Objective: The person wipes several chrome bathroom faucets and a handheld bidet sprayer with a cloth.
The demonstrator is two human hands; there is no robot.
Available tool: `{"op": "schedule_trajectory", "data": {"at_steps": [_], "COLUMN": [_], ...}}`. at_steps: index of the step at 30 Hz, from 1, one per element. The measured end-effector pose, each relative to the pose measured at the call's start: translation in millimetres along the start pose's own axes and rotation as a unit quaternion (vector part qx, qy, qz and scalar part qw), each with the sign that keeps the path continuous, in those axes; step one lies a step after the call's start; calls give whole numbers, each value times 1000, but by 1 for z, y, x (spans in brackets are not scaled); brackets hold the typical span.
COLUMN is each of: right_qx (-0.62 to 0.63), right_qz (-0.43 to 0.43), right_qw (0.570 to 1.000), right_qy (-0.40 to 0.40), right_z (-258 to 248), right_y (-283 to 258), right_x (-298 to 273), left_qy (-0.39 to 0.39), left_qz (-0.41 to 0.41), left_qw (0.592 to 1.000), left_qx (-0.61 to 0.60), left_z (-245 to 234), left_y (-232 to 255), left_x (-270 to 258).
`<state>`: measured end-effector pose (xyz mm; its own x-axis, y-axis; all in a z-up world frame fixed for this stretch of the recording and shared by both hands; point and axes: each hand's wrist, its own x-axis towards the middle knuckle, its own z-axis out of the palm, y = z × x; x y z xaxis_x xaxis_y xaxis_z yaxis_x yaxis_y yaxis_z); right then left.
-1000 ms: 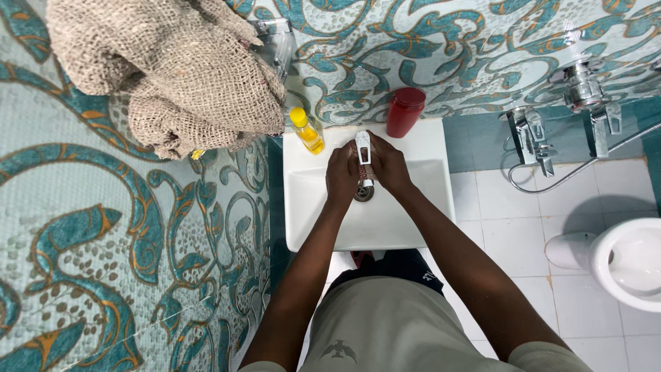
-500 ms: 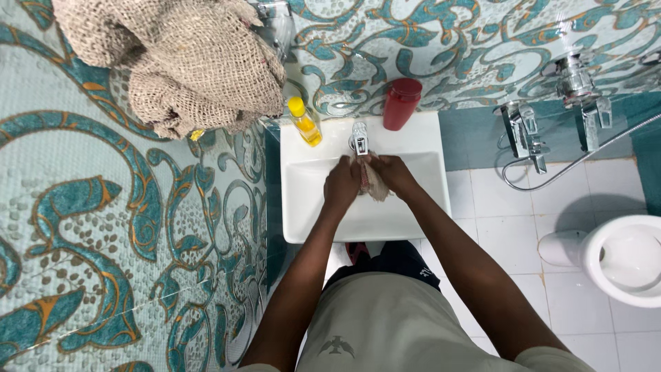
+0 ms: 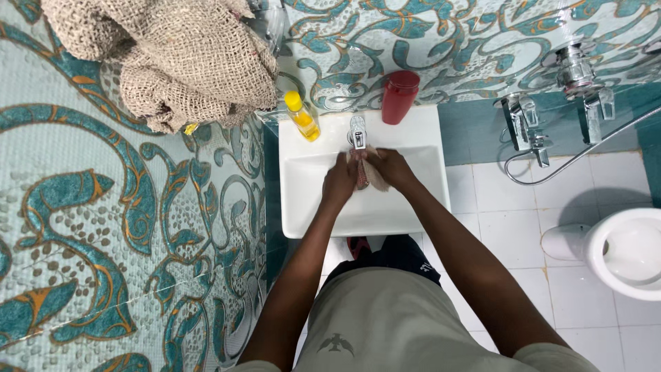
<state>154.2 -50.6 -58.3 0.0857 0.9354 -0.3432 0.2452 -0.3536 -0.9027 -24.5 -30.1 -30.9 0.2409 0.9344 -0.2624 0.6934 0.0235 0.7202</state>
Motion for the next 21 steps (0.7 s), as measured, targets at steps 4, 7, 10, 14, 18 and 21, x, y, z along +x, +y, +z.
{"op": "schedule_trajectory", "data": {"at_steps": [4, 7, 10, 14, 18, 21], "right_qx": [-190, -191, -97, -179, -80, -9], "right_qz": [-5, -120, -93, -168, -323, -179], "right_qw": [981, 974, 988, 956, 932, 975], "right_qy": [-29, 10, 79, 163, 146, 133], "right_z": [-13, -28, -37, -25, -4, 6], "right_y": [-5, -31, -69, -76, -49, -34], "right_x": [-24, -31, -30, -4, 23, 53], "left_qy": [-58, -38, 115, 176, 68, -5], "left_qz": [-15, 15, 135, 185, 181, 90], "left_qw": [996, 994, 978, 959, 971, 993], "left_qx": [-61, -103, -107, 122, 143, 75], "left_z": [-8, -32, -57, -71, -45, -28], "left_y": [2, 20, 57, 84, 68, 49], "left_x": [-32, -41, -24, 18, 47, 70]}}
